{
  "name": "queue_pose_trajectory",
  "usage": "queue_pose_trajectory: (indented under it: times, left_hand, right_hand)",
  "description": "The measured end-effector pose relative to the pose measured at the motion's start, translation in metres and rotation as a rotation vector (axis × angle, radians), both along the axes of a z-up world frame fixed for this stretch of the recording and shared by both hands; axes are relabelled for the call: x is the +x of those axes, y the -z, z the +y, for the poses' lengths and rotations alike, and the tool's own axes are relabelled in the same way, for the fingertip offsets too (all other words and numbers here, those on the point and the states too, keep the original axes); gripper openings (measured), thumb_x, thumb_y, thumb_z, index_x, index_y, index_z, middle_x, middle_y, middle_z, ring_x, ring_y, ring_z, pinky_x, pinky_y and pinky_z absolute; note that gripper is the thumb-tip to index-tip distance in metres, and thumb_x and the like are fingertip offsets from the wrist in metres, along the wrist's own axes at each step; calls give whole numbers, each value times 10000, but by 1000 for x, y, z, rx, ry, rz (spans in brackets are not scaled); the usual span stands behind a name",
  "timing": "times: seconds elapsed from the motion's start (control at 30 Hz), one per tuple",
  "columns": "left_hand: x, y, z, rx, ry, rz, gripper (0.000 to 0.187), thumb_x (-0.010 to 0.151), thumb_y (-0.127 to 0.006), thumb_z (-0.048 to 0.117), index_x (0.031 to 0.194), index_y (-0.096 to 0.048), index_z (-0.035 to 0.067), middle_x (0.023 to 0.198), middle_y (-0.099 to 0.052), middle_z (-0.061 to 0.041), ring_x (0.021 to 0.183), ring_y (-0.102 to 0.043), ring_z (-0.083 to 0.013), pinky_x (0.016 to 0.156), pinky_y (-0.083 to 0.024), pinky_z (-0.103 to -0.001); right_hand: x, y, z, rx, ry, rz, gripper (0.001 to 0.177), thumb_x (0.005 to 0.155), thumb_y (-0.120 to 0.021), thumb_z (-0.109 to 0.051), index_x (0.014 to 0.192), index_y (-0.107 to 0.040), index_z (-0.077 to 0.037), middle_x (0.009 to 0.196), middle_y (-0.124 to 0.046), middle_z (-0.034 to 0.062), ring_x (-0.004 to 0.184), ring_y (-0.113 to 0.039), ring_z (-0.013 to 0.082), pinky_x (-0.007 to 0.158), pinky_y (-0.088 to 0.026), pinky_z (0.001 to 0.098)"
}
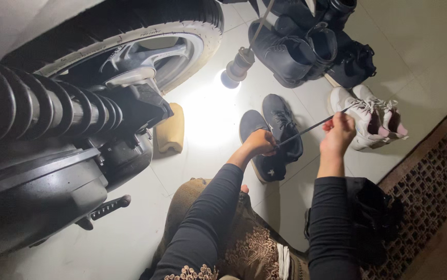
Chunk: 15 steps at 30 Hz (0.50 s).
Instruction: The person removes the laces and insoles from a pair of black sneakers, then re-laces them. The task is performed by hand on the floor next to a motorcycle.
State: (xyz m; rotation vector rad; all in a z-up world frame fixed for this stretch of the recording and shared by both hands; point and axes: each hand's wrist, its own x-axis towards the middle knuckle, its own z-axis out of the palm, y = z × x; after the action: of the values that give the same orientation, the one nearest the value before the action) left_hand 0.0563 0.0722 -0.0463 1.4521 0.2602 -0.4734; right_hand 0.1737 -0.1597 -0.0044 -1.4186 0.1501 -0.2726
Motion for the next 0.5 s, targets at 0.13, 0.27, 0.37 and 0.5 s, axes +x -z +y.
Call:
queue_pose_trajectory:
  times: [0.13,0.27,0.37,0.5]
  left_hand:
    - [-1,-3,2,32,10,-13,133,785,-699,-43,901,-747,1,855,-753,-94,772,-764,-177,657,-631,-280]
    - [1,-1,5,120,-5,-80,135,772,-695,-17,884,-749,35,820,-747,-77,722,-724,-164,627,-580,-293]
    - [4,6,6,15,-83,-131,109,788,-689,17,891,-719,36,807,-747,-67,713,-715,-143,625,-549,-288]
    - [12,14,4,-207,-161,-195,169,784,-678,5,950,-666,30,788,-724,-59,698,-678,-130,618,-519,-280]
  right_hand:
    - [25,-21,-24,133,7,-26,129,1001,-678,-67,1050,-562,-38,794,-606,63,651,-597,163,645,-577,316]
    - [13,-35,-19,258,62,-13,138,976,-651,-44,1079,-561,-27,911,-633,98,752,-663,188,745,-655,352]
    - [-19,-36,-1,123,38,45,266,899,-637,57,1100,-533,-82,993,-630,98,788,-673,195,732,-633,331]
    - [-84,-15,39,-207,-199,27,172,874,-670,15,1044,-648,-4,976,-643,62,760,-625,147,666,-535,271]
